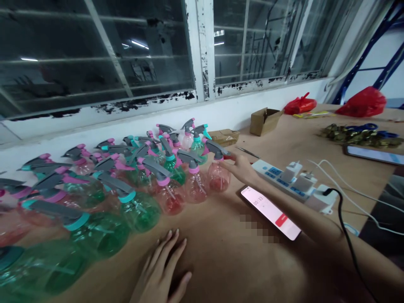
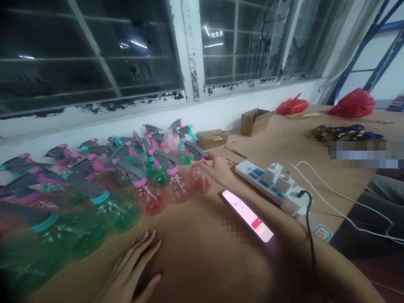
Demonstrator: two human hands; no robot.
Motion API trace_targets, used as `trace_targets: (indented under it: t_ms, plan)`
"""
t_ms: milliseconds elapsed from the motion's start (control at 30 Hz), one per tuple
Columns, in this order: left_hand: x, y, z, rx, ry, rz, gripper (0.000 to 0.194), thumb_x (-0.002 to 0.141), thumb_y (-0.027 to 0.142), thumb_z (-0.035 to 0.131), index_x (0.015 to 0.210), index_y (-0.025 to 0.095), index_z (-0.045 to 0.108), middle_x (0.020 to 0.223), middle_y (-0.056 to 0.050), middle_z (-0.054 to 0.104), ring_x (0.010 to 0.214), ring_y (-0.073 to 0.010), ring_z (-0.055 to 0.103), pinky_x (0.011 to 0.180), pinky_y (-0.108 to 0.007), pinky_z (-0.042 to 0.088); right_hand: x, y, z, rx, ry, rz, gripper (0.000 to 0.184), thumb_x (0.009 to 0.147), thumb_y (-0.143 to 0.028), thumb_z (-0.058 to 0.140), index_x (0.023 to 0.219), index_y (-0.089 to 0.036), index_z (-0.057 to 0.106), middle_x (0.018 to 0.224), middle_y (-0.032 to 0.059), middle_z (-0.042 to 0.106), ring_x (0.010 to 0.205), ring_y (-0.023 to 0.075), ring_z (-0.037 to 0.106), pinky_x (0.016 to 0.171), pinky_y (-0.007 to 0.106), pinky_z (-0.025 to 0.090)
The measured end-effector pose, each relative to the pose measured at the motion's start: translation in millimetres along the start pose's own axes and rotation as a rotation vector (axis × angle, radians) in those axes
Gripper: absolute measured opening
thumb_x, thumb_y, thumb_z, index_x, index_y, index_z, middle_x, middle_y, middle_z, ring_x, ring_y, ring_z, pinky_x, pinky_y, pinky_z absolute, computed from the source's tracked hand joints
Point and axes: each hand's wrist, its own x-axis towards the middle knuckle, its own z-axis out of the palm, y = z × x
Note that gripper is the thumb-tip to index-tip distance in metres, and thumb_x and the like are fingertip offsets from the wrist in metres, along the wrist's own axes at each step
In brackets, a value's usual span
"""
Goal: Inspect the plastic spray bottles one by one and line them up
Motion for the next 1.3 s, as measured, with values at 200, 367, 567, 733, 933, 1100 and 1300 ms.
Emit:
trace_targets:
  t_ms: [200,367,567,733,933,1100,1300]
  plan:
    - [5,2,-3.7,-0.034,0.037,-0.064,0.053,0.089,0.043,0.052,0.139,0.03,0.037,0.135,-0.004,0.053,0.118,-0.0291,0.055,0.093,-0.045,0.048,-19,-7,-19,0.012,0.009,-0.017,0.03,0.081,-0.04,0.061,0.1,-0.017,0.067,0.1,0.0079,0.072,0.095,0.0254,0.065,0.083,0.036,0.045]
    - [15,7,-19.4,-0.164,0.022,-0.12,0.045,0.09,0.037,0.051,0.134,0.031,0.042,0.134,-0.002,0.054,0.116,-0.0262,0.056,0.095,-0.044,0.048,-51,-20,-30,0.013,-0.048,-0.051,0.029,0.083,-0.042,0.06,0.1,-0.019,0.066,0.093,0.0042,0.071,0.087,0.0231,0.065,0.078,0.034,0.045]
    - [32,15,-49.3,-0.365,-0.001,-0.191,0.042,0.09,0.035,0.052,0.131,0.031,0.042,0.132,-0.003,0.054,0.119,-0.0263,0.054,0.097,-0.046,0.045,-98,-58,-21,0.052,-0.166,-0.049,0.025,0.08,-0.041,0.065,0.095,-0.021,0.065,0.085,0.0016,0.068,0.078,0.0202,0.063,0.069,0.031,0.044]
    - [23,19,-55.3,-0.492,-0.039,-0.18,0.065,0.082,0.04,0.061,0.138,0.025,0.032,0.137,-0.011,0.049,0.122,-0.0303,0.049,0.096,-0.048,0.045,-127,-105,4,0.28,-0.328,-0.206,0.021,0.081,-0.032,0.067,0.098,-0.02,0.065,0.094,0.0014,0.066,0.09,0.0161,0.061,0.082,0.028,0.045]
    - [-20,9,-53.8,-0.596,-0.074,-0.226,0.07,0.076,0.041,0.067,0.135,0.027,0.033,0.129,-0.009,0.055,0.114,-0.0294,0.056,0.089,-0.047,0.05,-142,-132,40,0.401,-0.45,-0.31,0.023,0.081,-0.033,0.067,0.095,-0.015,0.065,0.096,0.005,0.066,0.094,0.0168,0.06,0.087,0.03,0.045]
    - [-46,5,-55.8,-0.693,-0.087,-0.277,0.077,0.075,0.041,0.069,0.14,0.025,0.03,0.129,-0.011,0.054,0.115,-0.0318,0.054,0.09,-0.049,0.048,-144,-139,64,0.462,-0.543,-0.293,0.025,0.077,-0.03,0.069,0.097,-0.017,0.06,0.096,0.0039,0.065,0.088,0.0172,0.062,0.081,0.032,0.048]
    - [-40,4,-55.2,-0.88,-0.092,-0.23,0.077,0.068,0.037,0.076,0.135,0.024,0.038,0.131,-0.01,0.051,0.119,-0.0342,0.048,0.097,-0.053,0.04,-128,-154,82,0.601,-0.658,-0.346,0.044,0.07,-0.026,0.073,0.109,-0.022,0.052,0.096,0.0019,0.064,0.079,0.0165,0.062,0.069,0.03,0.05]
